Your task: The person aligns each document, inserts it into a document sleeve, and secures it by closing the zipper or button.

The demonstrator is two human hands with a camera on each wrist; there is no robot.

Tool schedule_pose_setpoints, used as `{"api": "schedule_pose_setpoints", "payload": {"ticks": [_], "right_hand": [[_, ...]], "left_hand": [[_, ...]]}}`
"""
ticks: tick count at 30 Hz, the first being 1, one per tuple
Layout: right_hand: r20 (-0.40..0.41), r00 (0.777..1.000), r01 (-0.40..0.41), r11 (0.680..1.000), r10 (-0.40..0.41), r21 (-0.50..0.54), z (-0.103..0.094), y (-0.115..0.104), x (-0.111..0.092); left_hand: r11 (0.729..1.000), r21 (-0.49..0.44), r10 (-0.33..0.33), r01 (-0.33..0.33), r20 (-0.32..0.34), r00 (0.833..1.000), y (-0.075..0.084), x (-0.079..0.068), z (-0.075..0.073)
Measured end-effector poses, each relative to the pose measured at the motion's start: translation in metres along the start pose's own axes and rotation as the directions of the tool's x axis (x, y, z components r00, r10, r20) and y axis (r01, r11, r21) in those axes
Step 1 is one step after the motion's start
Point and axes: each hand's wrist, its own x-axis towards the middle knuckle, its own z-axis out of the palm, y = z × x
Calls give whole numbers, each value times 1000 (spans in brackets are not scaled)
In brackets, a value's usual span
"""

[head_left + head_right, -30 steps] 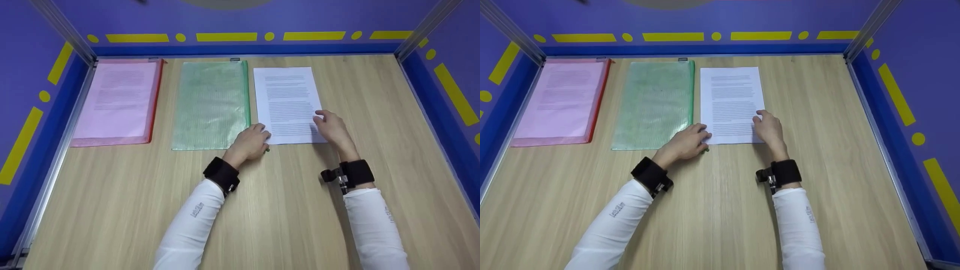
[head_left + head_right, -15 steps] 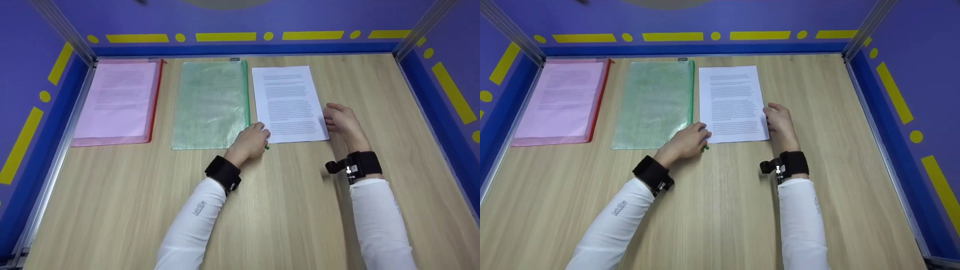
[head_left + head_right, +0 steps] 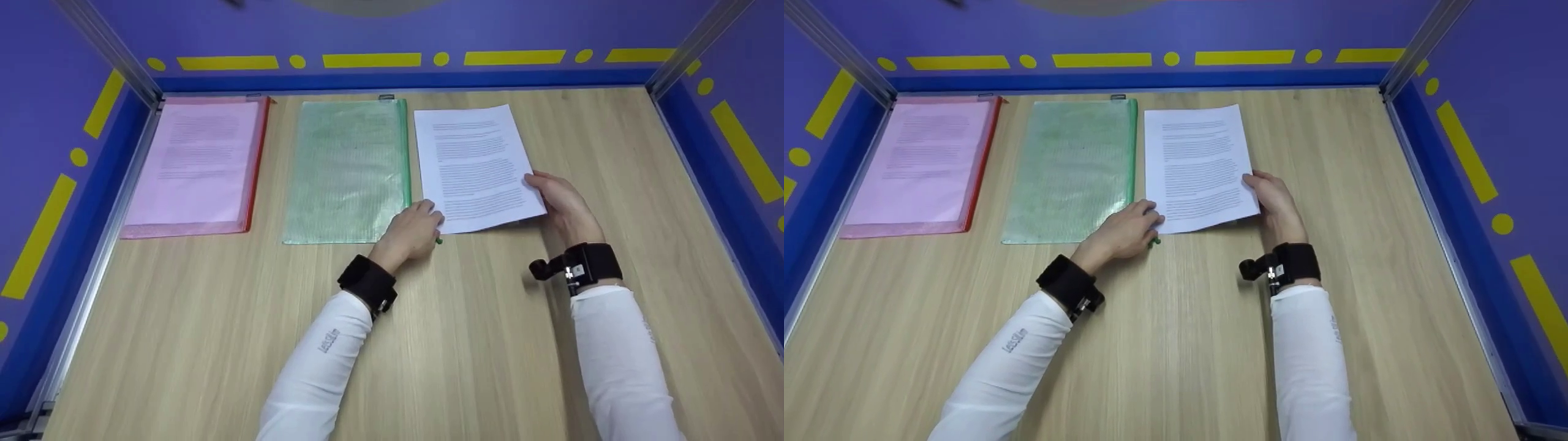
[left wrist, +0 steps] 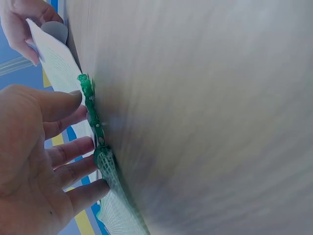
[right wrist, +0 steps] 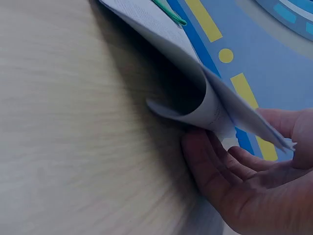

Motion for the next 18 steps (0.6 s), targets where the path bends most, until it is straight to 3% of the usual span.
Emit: {"api": "schedule_pose_setpoints", "payload": {"ticks": [6,18], "right_hand": [[40,999,-31,999,32,-25,5,4,5],[-62,993,86,965,-105,-249,7,22,6]], "left_hand": [[1000,11,-4,4,6,1000,0,0,-1],[1000,-14,-5,5,2,1000,-1,0,0]]}}
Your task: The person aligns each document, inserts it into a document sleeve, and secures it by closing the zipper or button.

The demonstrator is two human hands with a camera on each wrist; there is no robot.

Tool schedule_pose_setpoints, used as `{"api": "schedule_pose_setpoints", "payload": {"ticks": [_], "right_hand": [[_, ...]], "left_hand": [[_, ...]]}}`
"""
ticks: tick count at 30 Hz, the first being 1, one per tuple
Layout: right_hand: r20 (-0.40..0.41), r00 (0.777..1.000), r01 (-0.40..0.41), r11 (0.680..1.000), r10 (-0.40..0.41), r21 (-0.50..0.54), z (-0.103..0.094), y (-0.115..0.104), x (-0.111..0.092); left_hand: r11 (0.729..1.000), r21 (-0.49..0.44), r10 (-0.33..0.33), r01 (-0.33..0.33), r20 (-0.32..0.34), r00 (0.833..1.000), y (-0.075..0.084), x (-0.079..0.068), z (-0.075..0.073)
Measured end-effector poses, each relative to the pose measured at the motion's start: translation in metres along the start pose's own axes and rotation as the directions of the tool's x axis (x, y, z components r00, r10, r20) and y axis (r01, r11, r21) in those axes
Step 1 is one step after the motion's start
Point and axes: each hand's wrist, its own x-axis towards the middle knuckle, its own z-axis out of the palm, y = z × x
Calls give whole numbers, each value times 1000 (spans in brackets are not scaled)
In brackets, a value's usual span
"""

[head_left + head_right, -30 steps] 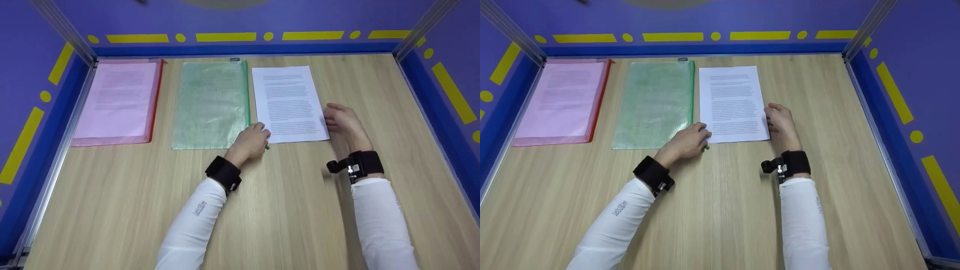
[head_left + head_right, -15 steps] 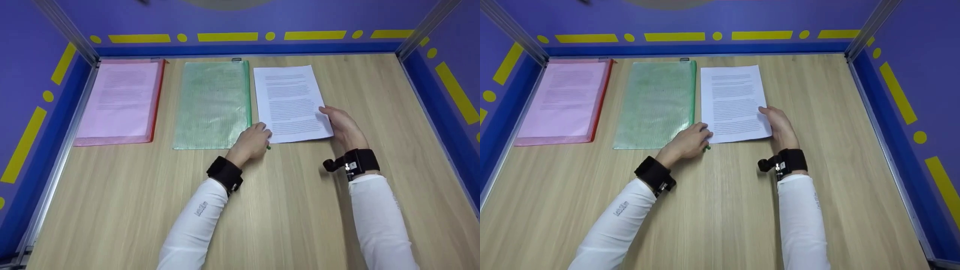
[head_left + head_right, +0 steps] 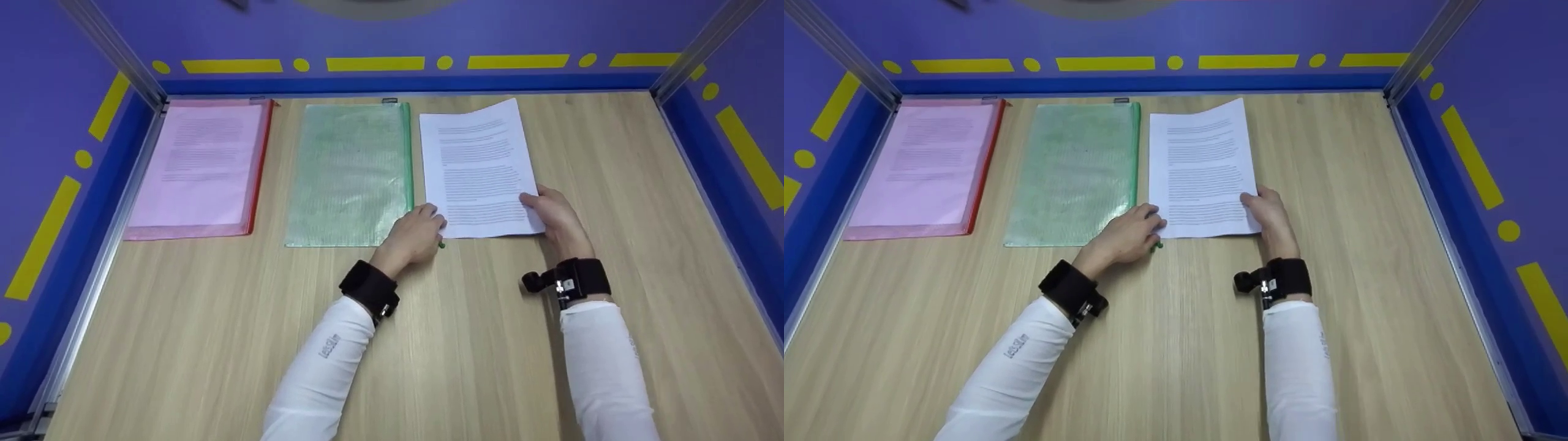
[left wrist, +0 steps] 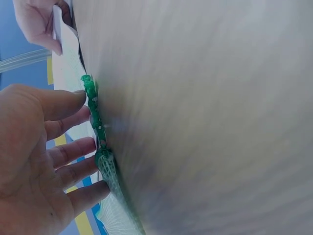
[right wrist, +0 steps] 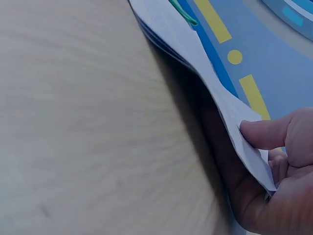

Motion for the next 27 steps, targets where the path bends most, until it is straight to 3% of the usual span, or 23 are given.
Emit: {"api": "schedule_pose_setpoints", "payload": {"ticks": [11,24,27], "right_hand": [[-121,991,48,999,-50,-19,9,8,-6],[-125,991,42,999,-40,17,9,11,-9],[-117,993,34,998,-27,62,8,8,-12]], "left_hand": [[998,-57,-11,10,-14,1000,-3,-2,0],[998,-66,-23,22,-19,1000,-4,-3,1],[992,-129,-12,8,-29,1000,-7,-3,1]]}}
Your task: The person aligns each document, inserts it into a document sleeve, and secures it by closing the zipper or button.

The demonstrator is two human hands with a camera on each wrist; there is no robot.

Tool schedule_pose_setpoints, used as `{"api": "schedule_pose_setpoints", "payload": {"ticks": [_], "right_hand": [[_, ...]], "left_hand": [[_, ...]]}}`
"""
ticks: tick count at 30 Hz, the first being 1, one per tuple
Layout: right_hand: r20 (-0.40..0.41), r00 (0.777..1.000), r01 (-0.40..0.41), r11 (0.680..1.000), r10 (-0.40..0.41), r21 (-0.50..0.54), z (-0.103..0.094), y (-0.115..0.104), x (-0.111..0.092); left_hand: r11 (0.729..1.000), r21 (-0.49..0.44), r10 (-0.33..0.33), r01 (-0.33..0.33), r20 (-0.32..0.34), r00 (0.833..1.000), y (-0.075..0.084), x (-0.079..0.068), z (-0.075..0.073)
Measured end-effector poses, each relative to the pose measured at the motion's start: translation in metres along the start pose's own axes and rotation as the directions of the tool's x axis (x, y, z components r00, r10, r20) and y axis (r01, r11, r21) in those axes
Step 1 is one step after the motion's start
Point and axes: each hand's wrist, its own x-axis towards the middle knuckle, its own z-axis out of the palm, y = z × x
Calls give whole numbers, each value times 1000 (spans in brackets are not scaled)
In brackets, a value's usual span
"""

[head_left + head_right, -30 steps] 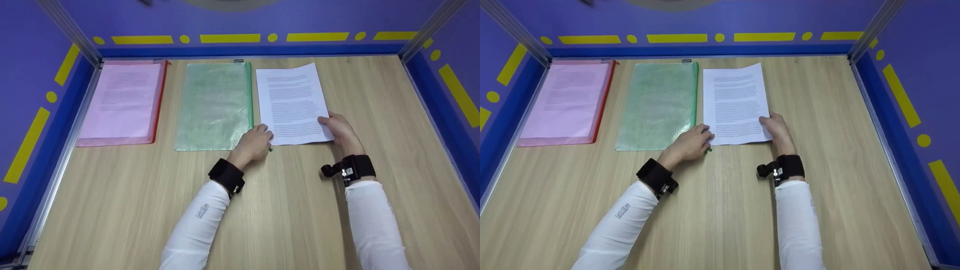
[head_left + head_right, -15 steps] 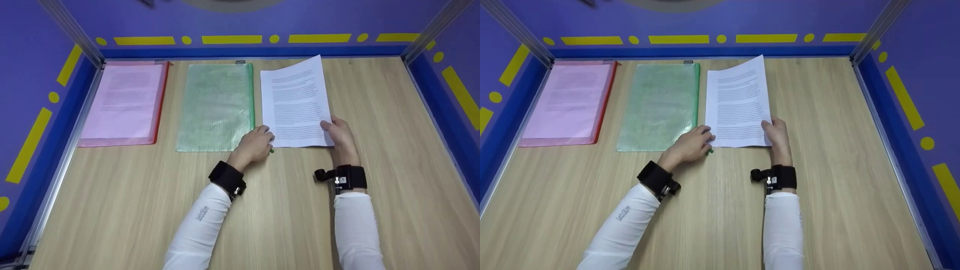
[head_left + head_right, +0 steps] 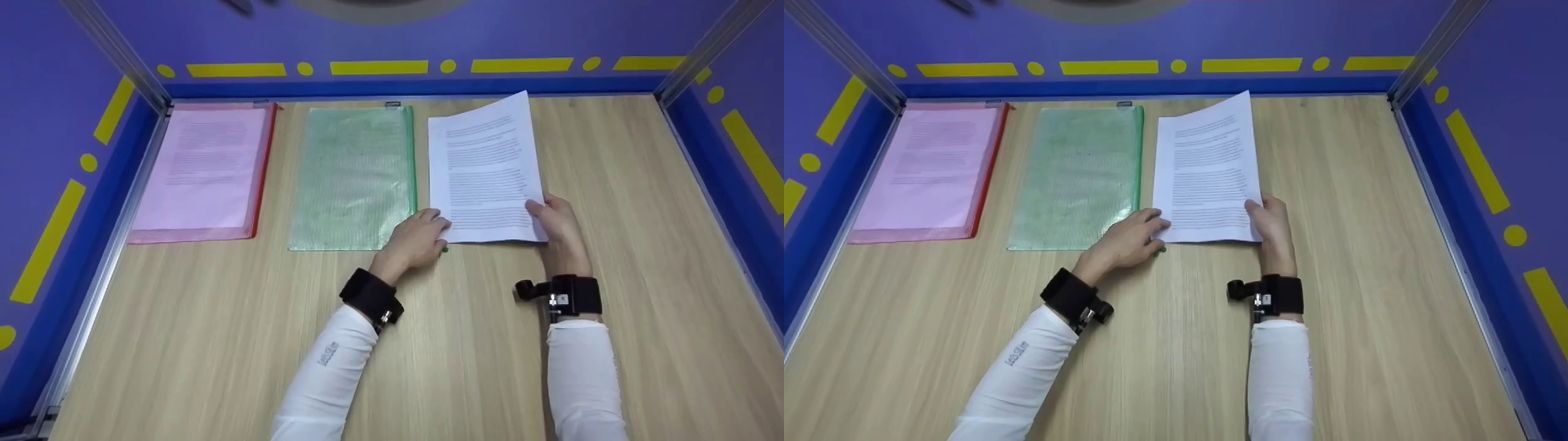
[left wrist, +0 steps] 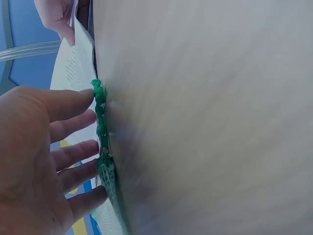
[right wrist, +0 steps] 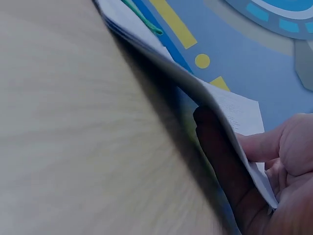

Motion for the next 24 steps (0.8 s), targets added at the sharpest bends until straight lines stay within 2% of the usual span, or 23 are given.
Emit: {"api": "schedule_pose_setpoints", "payload": {"ticks": [4,8,12,19,21,24], "right_hand": [[-1,999,33,996,-33,85,-1,-7,-5],[-14,997,71,987,-69,146,0,-14,-10],[-22,998,65,973,-62,219,3,-17,-13],[-5,997,74,963,-75,258,18,-19,-13],[5,997,70,965,-74,251,25,-20,-13],[16,997,67,968,-73,241,37,-22,-14]], "left_hand": [[989,-149,10,-23,-88,996,-7,-3,-4],[966,-256,-21,-31,-198,980,-13,-8,-9],[937,-349,-105,10,-256,961,-18,-14,-14],[863,-499,-256,79,-298,919,-28,-20,-18],[829,-553,-296,88,-299,907,-31,-21,-17],[736,-672,-350,77,-280,894,-36,-22,-16]]}}
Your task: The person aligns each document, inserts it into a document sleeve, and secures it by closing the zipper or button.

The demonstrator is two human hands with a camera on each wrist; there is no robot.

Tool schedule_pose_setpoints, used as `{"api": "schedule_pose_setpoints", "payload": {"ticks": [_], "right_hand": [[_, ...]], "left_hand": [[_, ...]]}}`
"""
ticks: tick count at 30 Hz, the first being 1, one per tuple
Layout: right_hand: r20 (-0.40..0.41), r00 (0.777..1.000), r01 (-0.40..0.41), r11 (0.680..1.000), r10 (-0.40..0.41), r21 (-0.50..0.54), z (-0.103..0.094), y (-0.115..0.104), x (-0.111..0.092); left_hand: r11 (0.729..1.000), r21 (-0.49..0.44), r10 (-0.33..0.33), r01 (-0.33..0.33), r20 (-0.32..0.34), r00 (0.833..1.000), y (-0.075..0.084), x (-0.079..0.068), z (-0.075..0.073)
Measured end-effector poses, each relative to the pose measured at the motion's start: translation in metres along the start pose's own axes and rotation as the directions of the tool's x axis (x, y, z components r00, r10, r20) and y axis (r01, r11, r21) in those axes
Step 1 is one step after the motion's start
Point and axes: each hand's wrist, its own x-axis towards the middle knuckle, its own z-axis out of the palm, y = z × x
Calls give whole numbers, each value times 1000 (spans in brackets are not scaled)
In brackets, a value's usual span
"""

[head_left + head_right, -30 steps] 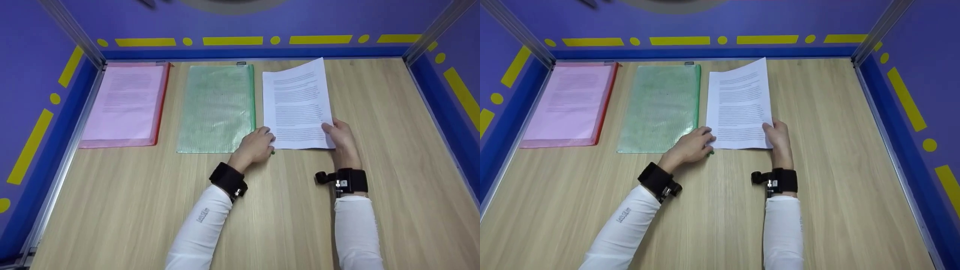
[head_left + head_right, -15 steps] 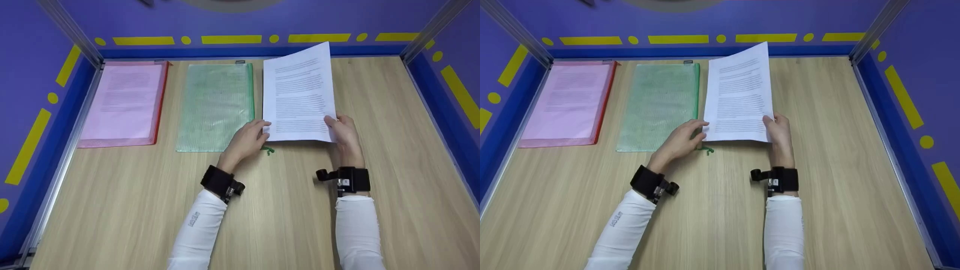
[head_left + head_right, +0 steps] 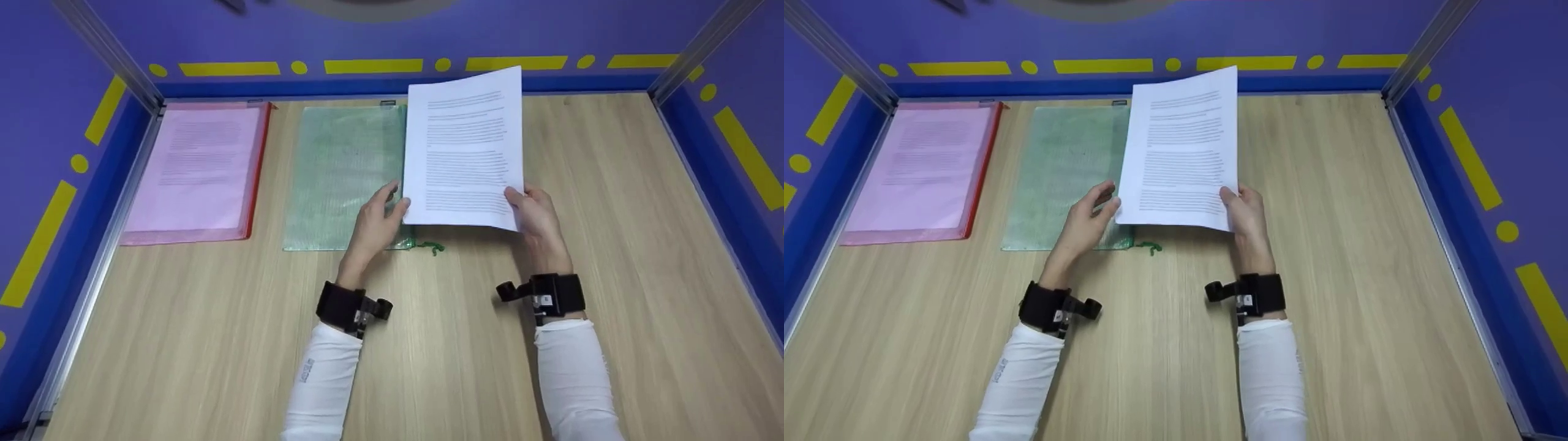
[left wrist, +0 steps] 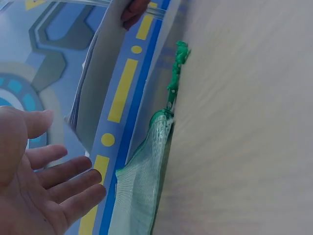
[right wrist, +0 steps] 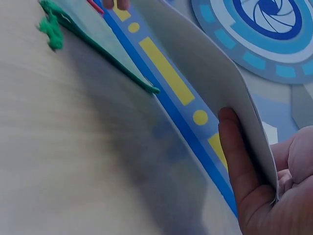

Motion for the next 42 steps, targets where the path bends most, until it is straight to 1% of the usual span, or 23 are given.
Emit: {"api": "schedule_pose_setpoints", "payload": {"ticks": [2,4,8,13,17,21,25,31,33,35,38,42], "right_hand": [[8,1000,-3,1000,3,-6,8,0,-1],[16,1000,-4,1000,4,3,13,1,-2],[35,999,-5,1000,5,4,19,1,-5],[71,997,-6,1000,7,-8,25,1,-9],[106,994,-1,1000,-1,11,31,3,-11],[126,992,19,1000,-21,11,34,3,-13],[143,989,44,999,-41,-12,35,3,-15],[170,982,105,989,-86,-102,34,1,-17],[176,980,118,987,-97,-110,34,0,-17],[173,980,118,987,-98,-110,34,-1,-16],[180,980,104,991,-88,-82,34,-1,-14],[208,976,88,993,-70,-77,33,0,-12]], "left_hand": [[995,-93,-34,33,-3,999,-1,1,-2],[985,-162,-54,53,1,999,-3,2,-3],[979,-189,-75,73,-6,997,-7,4,-5],[970,-239,-53,45,-29,998,-14,2,-8],[934,-355,-51,46,-3,999,-12,0,-10],[902,-425,-74,76,21,997,-8,-1,-12],[891,-442,-96,100,32,995,-7,-1,-13],[871,-482,-87,89,27,996,-12,-2,-10],[862,-499,-86,87,27,996,-12,-3,-9],[864,-496,-82,88,35,996,-13,-3,-7],[874,-477,-74,93,59,996,-13,-3,-5],[887,-447,-87,118,90,992,-14,-3,-2]]}}
